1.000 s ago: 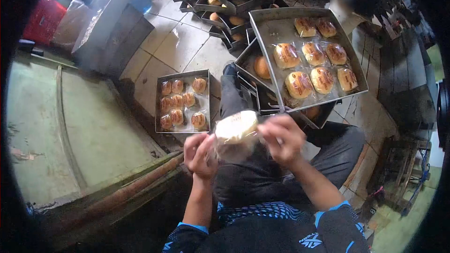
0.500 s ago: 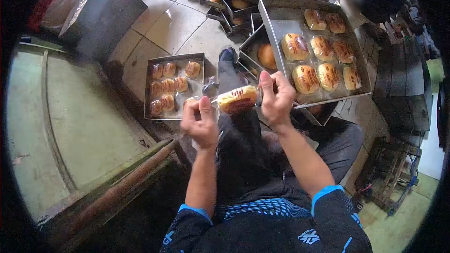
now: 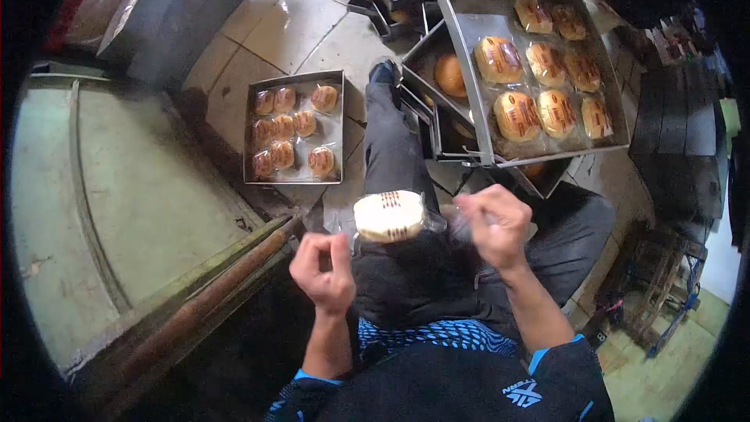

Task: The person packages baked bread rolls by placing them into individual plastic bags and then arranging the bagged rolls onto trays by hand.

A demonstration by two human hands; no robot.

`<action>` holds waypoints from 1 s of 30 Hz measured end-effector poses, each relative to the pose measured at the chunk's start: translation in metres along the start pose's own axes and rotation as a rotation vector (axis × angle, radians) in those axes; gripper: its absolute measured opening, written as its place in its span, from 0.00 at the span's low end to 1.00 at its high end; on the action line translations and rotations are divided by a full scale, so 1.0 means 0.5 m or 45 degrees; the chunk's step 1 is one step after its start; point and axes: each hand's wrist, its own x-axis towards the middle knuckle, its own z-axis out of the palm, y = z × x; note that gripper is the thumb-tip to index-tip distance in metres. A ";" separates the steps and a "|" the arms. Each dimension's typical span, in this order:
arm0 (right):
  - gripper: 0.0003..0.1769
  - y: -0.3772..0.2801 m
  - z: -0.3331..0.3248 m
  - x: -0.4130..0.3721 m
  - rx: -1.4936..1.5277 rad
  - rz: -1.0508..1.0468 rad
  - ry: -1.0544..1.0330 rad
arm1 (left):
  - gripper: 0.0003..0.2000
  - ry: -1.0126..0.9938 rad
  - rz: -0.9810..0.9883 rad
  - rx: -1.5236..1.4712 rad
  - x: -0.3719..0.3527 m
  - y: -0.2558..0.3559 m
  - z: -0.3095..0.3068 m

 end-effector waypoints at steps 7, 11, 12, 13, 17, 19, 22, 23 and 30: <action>0.38 -0.030 0.060 0.087 -0.116 -0.376 -0.592 | 0.11 -0.116 -0.279 -0.304 0.105 0.019 0.055; 0.35 0.023 -0.036 0.200 0.265 0.029 -0.393 | 0.13 -0.071 -0.316 -0.353 0.112 -0.017 0.050; 0.37 0.043 -0.057 0.233 0.551 0.276 -0.315 | 0.12 -0.039 -0.311 -0.369 0.115 -0.036 0.072; 0.36 0.096 -0.081 0.272 0.554 0.290 -0.190 | 0.11 -0.094 -0.340 -0.365 0.116 -0.022 0.099; 0.23 0.172 -0.170 0.451 0.183 0.040 0.374 | 0.20 -0.471 -0.263 -0.398 0.116 0.057 0.242; 0.26 0.145 -0.230 0.455 -0.164 0.166 0.420 | 0.38 -0.586 -0.357 -0.411 0.120 0.071 0.332; 0.26 0.158 -0.278 0.361 -0.343 -0.020 0.450 | 0.52 -0.689 -0.801 -0.180 0.133 0.041 0.476; 0.25 0.162 -0.284 0.308 -0.247 -0.111 0.503 | 0.54 -0.795 -0.981 -0.417 0.130 0.026 0.505; 0.06 0.237 -0.286 -0.070 -0.175 0.222 0.916 | 0.25 -0.766 -0.874 -0.410 0.115 0.073 0.520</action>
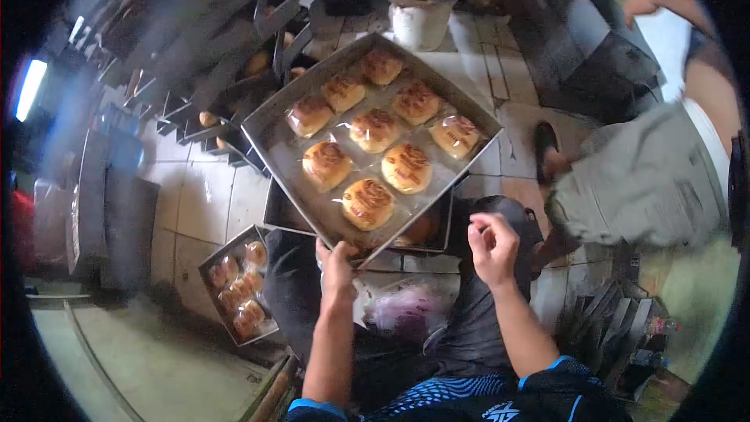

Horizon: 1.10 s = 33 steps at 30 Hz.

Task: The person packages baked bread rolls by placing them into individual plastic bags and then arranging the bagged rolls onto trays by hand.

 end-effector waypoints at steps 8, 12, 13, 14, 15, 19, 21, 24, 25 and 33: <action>0.05 0.003 -0.011 -0.005 -0.001 -0.093 0.092 | 0.02 0.139 0.427 -0.117 -0.108 0.068 -0.212; 0.05 -0.003 0.009 -0.053 -0.001 -0.098 0.091 | 0.10 0.617 0.375 -0.673 -0.284 0.054 -0.388; 0.04 -0.007 0.013 -0.053 -0.005 -0.113 0.071 | 0.09 0.484 0.468 -0.658 -0.311 0.026 -0.454; 0.05 0.081 -0.070 -0.007 -0.056 -0.154 0.133 | 0.07 0.418 0.438 -0.651 -0.312 -0.013 -0.478; 0.04 0.060 -0.057 -0.008 -0.062 -0.182 0.092 | 0.06 0.352 0.408 -0.641 -0.333 -0.031 -0.483; 0.07 0.138 -0.067 0.010 0.090 -0.067 -0.038 | 0.05 0.723 0.541 -0.883 -0.343 -0.010 -0.497; 0.07 0.157 -0.012 0.002 0.177 -0.097 -0.029 | 0.04 0.617 0.651 -0.794 -0.184 -0.094 -0.669; 0.08 0.158 -0.020 0.015 0.135 -0.113 -0.059 | 0.02 0.749 0.571 -0.879 -0.060 -0.130 -0.728; 0.07 0.149 -0.021 0.012 0.119 -0.107 -0.060 | 0.02 0.822 0.514 -0.923 -0.036 -0.120 -0.746; 0.06 0.163 -0.005 0.020 -0.138 -0.128 -0.128 | 0.11 0.922 0.243 -0.981 0.055 -0.265 -0.870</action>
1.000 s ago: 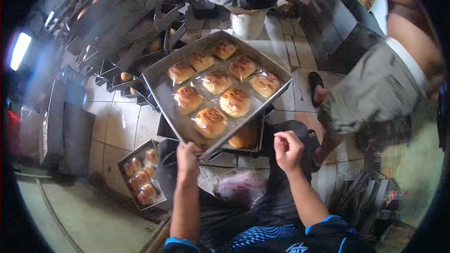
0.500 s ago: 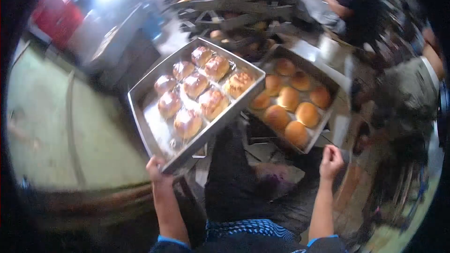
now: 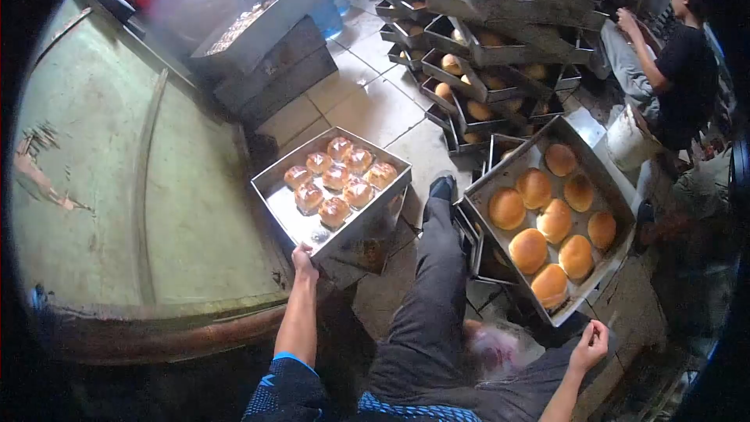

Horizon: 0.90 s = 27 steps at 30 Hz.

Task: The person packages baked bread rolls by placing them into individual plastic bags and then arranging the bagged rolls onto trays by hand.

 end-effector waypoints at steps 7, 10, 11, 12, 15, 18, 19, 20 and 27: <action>0.06 -0.011 -0.009 0.003 -0.042 0.098 -0.031 | 0.07 -0.109 -0.086 0.077 0.152 -0.131 -0.173; 0.05 0.001 -0.012 0.002 0.009 0.037 0.047 | 0.12 0.133 -0.074 0.631 0.193 -0.159 -0.242; 0.05 -0.004 -0.023 -0.002 0.038 0.093 0.002 | 0.14 0.198 -0.059 0.897 0.215 -0.161 -0.269; 0.05 -0.028 -0.029 -0.001 0.071 0.155 -0.033 | 0.16 0.251 -0.033 1.169 0.234 -0.165 -0.287; 0.06 -0.084 -0.013 -0.012 0.158 0.165 -0.085 | 0.15 0.277 0.148 1.717 0.255 -0.170 -0.301; 0.09 -0.220 -0.012 -0.022 0.130 0.090 -0.380 | 0.21 0.380 0.142 1.465 0.267 -0.192 -0.300; 0.08 -0.237 -0.012 -0.031 0.132 0.022 -0.481 | 0.30 0.660 0.229 1.717 0.293 -0.209 -0.282; 0.06 -0.272 -0.017 -0.027 -0.022 -0.106 -0.643 | 0.38 0.892 0.212 1.842 0.184 -0.172 -0.152; 0.12 -0.231 0.014 -0.139 0.054 0.279 -0.848 | 0.12 -0.831 0.754 0.644 -0.449 -0.072 0.292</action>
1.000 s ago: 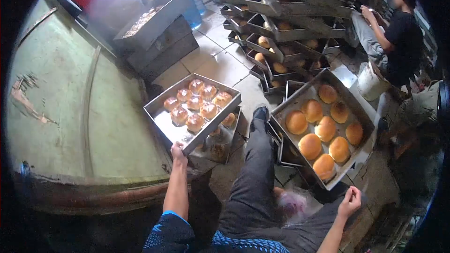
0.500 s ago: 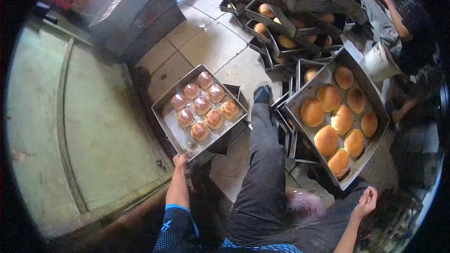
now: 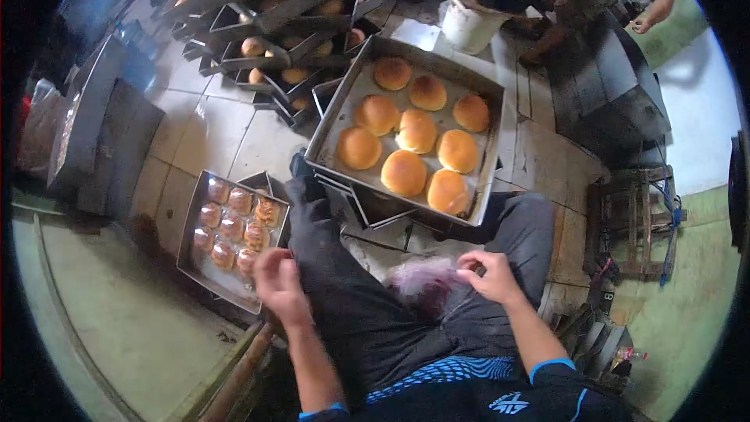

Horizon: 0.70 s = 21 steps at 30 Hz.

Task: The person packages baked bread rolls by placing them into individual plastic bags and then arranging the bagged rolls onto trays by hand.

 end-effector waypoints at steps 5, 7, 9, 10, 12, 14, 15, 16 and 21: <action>0.05 0.021 0.019 0.006 -0.036 -0.380 0.191 | 0.33 -0.967 0.208 0.431 -0.151 0.079 0.248; 0.05 0.016 0.007 0.007 -0.092 -0.700 0.419 | 0.36 -1.023 0.231 0.598 -0.181 0.070 0.271; 0.04 -0.010 -0.043 -0.009 -0.033 -0.634 0.587 | 0.32 -1.041 0.395 0.709 -0.173 0.070 0.273; 0.04 -0.021 -0.059 -0.030 0.007 -0.577 0.663 | 0.29 -1.089 0.464 0.771 -0.159 0.056 0.262; 0.05 -0.023 -0.083 -0.034 0.415 -0.376 0.760 | 0.14 -1.151 0.425 0.407 -0.126 0.055 0.261; 0.04 -0.030 -0.091 -0.028 0.655 -0.246 0.756 | 0.07 -0.897 -0.413 -0.232 -0.130 0.077 0.268; 0.04 -0.037 -0.081 -0.023 0.733 -0.262 0.705 | 0.07 -0.823 -0.443 -0.258 -0.123 0.077 0.270; 0.04 -0.048 -0.066 -0.014 0.804 -0.278 0.652 | 0.07 -0.747 -0.477 -0.289 -0.116 0.074 0.274; 0.02 -0.118 -0.056 0.036 0.321 -0.629 0.567 | 0.03 -0.313 -0.387 -0.441 -0.065 0.018 0.236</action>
